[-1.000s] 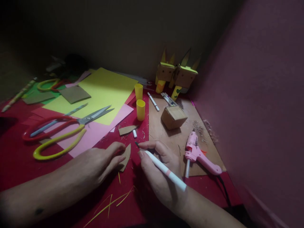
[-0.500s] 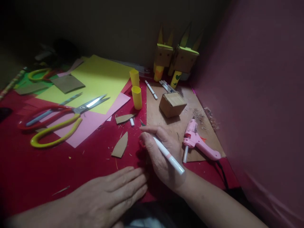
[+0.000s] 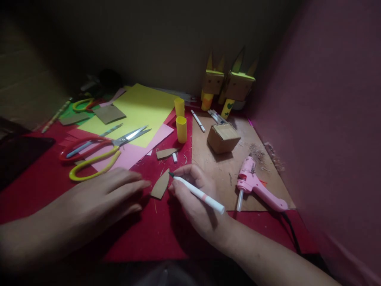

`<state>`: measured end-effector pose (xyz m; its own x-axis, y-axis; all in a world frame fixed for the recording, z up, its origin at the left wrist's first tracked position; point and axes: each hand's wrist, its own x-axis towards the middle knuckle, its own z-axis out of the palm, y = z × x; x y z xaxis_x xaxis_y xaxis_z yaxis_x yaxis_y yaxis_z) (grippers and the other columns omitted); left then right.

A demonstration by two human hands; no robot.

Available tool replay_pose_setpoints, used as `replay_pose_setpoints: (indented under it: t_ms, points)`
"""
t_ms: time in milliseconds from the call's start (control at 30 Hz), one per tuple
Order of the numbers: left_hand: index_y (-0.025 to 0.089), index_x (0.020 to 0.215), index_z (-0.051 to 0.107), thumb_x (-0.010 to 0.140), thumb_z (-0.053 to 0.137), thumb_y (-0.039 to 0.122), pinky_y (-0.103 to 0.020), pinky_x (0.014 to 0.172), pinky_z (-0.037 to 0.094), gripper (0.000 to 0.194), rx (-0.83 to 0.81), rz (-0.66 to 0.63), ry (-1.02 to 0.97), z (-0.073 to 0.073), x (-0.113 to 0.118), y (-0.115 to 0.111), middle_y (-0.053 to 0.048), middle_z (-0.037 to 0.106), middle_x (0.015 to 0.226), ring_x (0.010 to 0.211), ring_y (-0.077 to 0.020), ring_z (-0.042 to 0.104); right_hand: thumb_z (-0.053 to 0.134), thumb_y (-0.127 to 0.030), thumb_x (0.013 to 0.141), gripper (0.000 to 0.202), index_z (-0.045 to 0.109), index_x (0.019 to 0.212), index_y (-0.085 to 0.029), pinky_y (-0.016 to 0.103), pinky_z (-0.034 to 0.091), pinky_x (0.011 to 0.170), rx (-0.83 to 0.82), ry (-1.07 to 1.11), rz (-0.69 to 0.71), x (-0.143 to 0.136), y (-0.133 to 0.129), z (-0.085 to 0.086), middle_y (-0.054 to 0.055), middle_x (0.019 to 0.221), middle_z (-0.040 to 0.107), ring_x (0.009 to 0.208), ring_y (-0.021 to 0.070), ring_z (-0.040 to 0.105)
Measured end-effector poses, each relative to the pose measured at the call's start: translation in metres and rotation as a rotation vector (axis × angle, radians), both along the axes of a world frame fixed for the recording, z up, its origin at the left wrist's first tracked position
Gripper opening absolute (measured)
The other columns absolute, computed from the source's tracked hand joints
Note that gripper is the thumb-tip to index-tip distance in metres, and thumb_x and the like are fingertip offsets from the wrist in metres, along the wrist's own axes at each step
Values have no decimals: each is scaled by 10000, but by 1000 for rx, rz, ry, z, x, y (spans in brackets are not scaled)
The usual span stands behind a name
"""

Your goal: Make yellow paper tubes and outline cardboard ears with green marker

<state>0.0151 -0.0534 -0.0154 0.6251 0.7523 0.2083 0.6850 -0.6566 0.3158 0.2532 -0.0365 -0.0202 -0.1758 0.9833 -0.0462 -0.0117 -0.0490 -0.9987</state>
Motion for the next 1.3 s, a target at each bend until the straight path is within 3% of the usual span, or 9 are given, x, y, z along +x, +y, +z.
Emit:
replay_pose_setpoints:
  t_ms: [33, 100, 200, 333, 600, 767, 967, 1167, 1300]
  points:
    - [184, 1126, 650, 933, 596, 224, -351, 748, 516, 205, 35, -19, -5, 5, 11, 19, -92, 654, 1026, 897, -242, 610, 675, -328, 851, 164, 626, 924, -189, 221, 499, 576, -1, -15, 3, -2, 1, -2, 25, 751, 719, 648, 128, 637]
    - [144, 1210, 598, 823, 771, 318, -347, 750, 523, 458, -57, -36, 28, 7, 25, 46, -111, 630, 1088, 950, -258, 594, 654, -324, 866, 142, 631, 917, -193, 235, 502, 590, 26, -67, 8, -4, 3, -7, 25, 766, 714, 664, 138, 646]
    - [130, 1111, 647, 801, 799, 346, -378, 746, 505, 407, -91, -71, 54, -3, 31, 60, -108, 617, 1005, 917, -275, 566, 626, -304, 886, 111, 646, 923, -202, 244, 505, 592, 118, -183, -1, -2, 7, -13, 15, 773, 698, 664, 141, 646]
    - [101, 1043, 654, 855, 737, 359, -431, 743, 486, 330, 11, -31, 21, -15, 32, 48, -118, 598, 949, 866, -292, 541, 634, -269, 881, 84, 650, 930, -202, 228, 498, 574, 172, -298, -36, 0, 12, -10, -1, 754, 676, 644, 128, 624]
    - [130, 796, 592, 913, 630, 228, -361, 594, 404, 157, 180, -42, -14, -16, 40, 29, -81, 569, 766, 672, -245, 504, 616, -261, 937, 73, 640, 999, -232, 211, 484, 587, 206, -295, -46, -1, 9, -12, -5, 816, 685, 659, 110, 611]
    - [160, 801, 548, 957, 565, 263, -333, 573, 356, 188, 146, -93, -70, -19, 37, 26, -54, 541, 747, 643, -221, 460, 633, -281, 924, 103, 633, 1012, -226, 217, 495, 562, 110, -126, 5, -4, 14, -11, 11, 847, 705, 672, 126, 652]
    - [157, 930, 540, 887, 694, 319, -353, 655, 391, 227, 40, -51, -57, -20, 31, 32, -56, 555, 850, 739, -241, 475, 711, -338, 872, 190, 616, 992, -226, 306, 569, 792, -92, 151, 26, 0, 24, -10, 24, 881, 756, 862, 181, 732]
    - [139, 1024, 548, 968, 552, 412, -375, 684, 401, 278, 94, -18, -123, -22, 31, 29, -69, 555, 893, 775, -249, 472, 679, -329, 891, 124, 646, 963, -234, 189, 457, 546, -8, -144, -10, 4, 19, -3, -27, 735, 680, 652, 113, 630]
    - [110, 1121, 571, 998, 502, 362, -389, 719, 433, 289, 129, -50, -141, -24, 29, 32, -94, 577, 930, 815, -259, 508, 638, -267, 903, 58, 670, 889, -221, 169, 462, 551, 150, -343, 13, 4, 20, -1, -37, 714, 678, 632, 95, 622]
